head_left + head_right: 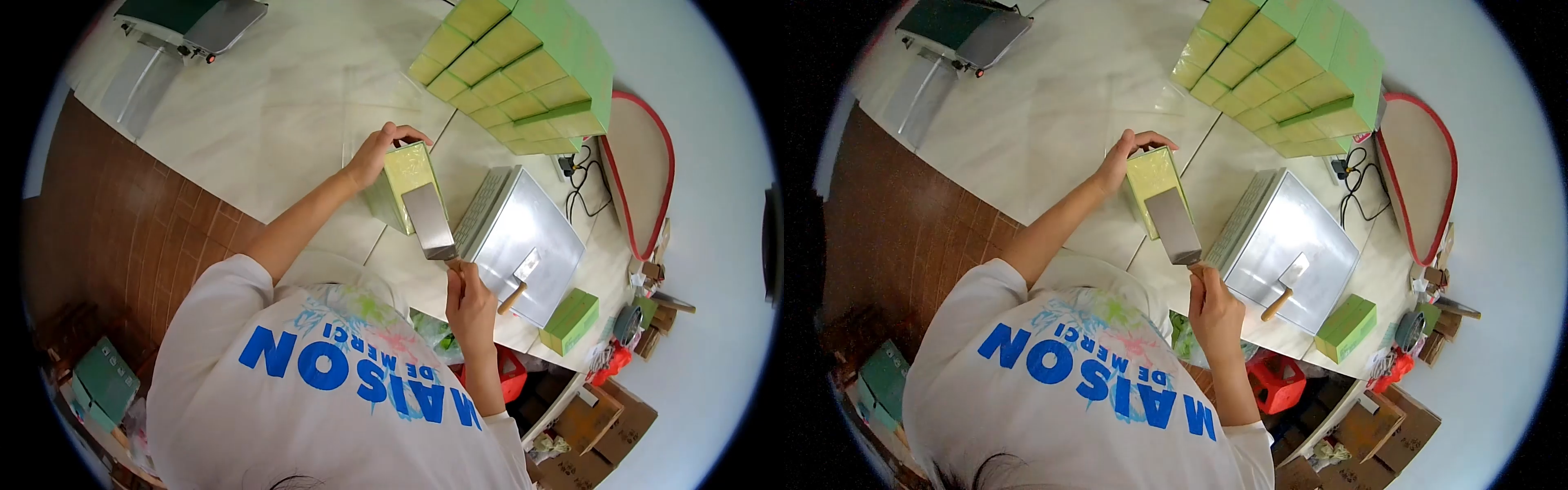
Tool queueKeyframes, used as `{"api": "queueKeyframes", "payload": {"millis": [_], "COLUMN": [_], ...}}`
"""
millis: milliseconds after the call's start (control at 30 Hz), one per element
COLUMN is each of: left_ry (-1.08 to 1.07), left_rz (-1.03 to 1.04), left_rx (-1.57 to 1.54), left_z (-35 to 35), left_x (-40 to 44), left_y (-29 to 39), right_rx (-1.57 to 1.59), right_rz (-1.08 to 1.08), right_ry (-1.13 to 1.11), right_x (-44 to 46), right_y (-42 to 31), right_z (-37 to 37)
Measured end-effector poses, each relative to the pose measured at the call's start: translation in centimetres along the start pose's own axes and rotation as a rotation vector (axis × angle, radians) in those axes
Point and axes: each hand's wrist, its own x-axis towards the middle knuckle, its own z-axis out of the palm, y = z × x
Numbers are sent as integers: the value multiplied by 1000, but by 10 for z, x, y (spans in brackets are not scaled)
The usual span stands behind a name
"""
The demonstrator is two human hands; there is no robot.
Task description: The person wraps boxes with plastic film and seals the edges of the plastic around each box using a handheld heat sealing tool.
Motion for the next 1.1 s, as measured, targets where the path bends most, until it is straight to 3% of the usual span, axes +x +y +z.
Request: {"api": "queueKeyframes", "payload": {"millis": [200, 467, 600, 967, 1100], "left_ry": [19, 0, 29, 86, 77], "left_rz": [73, 13, 42, 66, 69], "left_rx": [14, -25, -15, -15, -3], "left_z": [-1, -1, 1, 6, 3], "left_x": [5, 4, 3, 1, 2], "left_y": [-8, 0, -2, 1, 2], "right_rx": [-35, 65, 90, -351, -382], "right_rz": [48, 134, 51, -166, -173], "right_ry": [-10, 32, 122, 103, 78], "right_x": [-22, -35, -16, 47, 56], "right_y": [3, 9, -5, -14, -19], "right_z": [-5, -17, -14, 24, 26]}}
